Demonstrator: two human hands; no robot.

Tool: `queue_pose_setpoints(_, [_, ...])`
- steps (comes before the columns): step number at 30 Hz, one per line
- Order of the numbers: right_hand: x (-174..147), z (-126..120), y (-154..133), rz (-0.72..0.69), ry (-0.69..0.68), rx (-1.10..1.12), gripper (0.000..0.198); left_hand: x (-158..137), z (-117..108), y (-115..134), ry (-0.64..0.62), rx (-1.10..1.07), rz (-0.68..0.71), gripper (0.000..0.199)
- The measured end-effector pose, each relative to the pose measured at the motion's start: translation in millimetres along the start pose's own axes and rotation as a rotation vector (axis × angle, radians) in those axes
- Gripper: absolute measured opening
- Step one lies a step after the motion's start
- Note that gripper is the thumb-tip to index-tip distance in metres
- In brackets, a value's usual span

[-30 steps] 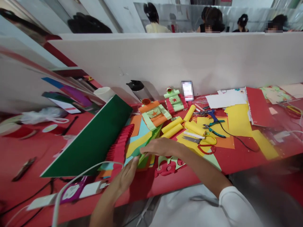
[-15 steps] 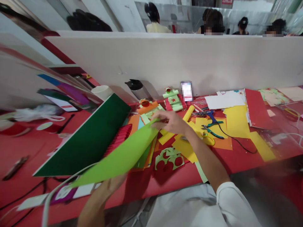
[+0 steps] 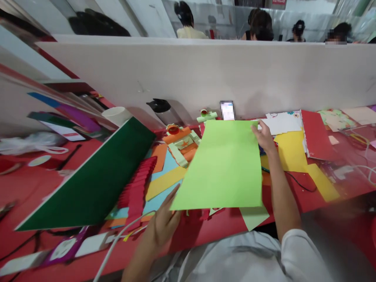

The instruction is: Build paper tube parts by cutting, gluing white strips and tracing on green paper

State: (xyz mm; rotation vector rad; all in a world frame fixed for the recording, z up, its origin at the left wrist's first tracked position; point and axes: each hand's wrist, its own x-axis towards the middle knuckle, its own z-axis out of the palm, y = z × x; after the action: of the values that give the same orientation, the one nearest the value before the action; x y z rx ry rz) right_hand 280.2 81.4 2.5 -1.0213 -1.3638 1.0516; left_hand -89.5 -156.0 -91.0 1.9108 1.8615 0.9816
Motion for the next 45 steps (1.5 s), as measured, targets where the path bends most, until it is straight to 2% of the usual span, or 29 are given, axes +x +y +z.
queue_pose_setpoints(1, [-5,-4,5,0.036,-0.019,-0.007,0.040,7,3,11,-0.033,-0.022,-0.023,0.048])
queue_pose_setpoints(4, [-17,-9,18,0.126,-0.074,-0.010,0.041,33,12,43,-0.077,-0.308,-0.167,0.056])
queue_pose_setpoints(8, [-26,-7,27,0.186,-0.153,0.027,0.044,73,29,68,-0.134,-0.624,-0.167,0.059])
queue_pose_setpoints(11, [-30,-7,28,0.188,-0.213,0.071,0.044,107,45,72,-0.176,-0.608,-0.090,0.068])
queue_pose_setpoints(15, [-35,-13,26,0.215,-0.228,0.081,0.042,145,60,69,-0.065,-0.592,-0.009,0.071])
queue_pose_setpoints(19, [-36,-16,28,0.217,-0.241,0.094,0.044,156,73,67,-0.072,-0.627,-0.002,0.067])
queue_pose_setpoints(22, [-36,-14,30,0.229,-0.294,0.103,0.052,151,83,63,0.009,-0.620,-0.003,0.058])
queue_pose_setpoints(24, [-37,-13,32,0.247,-0.336,0.078,0.052,147,86,58,0.027,-0.563,-0.005,0.052])
queue_pose_setpoints(26, [-37,-17,34,0.247,-0.320,0.026,0.047,146,86,53,0.024,-0.482,0.005,0.047])
queue_pose_setpoints(28, [-37,-28,38,0.234,-0.228,-0.024,0.043,146,81,47,0.053,-0.401,0.048,0.045])
queue_pose_setpoints(31, [-34,-55,45,0.232,-0.034,-0.037,0.048,149,68,40,0.099,-0.203,0.135,0.040])
queue_pose_setpoints(34, [-27,-85,55,0.195,0.157,-0.007,0.057,151,56,35,0.034,0.041,0.189,0.039])
queue_pose_setpoints(37, [-20,-103,66,0.194,0.239,0.003,0.059,149,51,33,-0.079,0.227,0.243,0.037])
queue_pose_setpoints(41, [-19,-97,67,0.242,0.225,-0.034,0.055,142,52,39,-0.224,0.421,0.304,0.030])
queue_pose_setpoints(45, [-27,-76,53,0.286,0.168,0.016,0.056,136,53,50,-0.291,0.525,0.271,0.036])
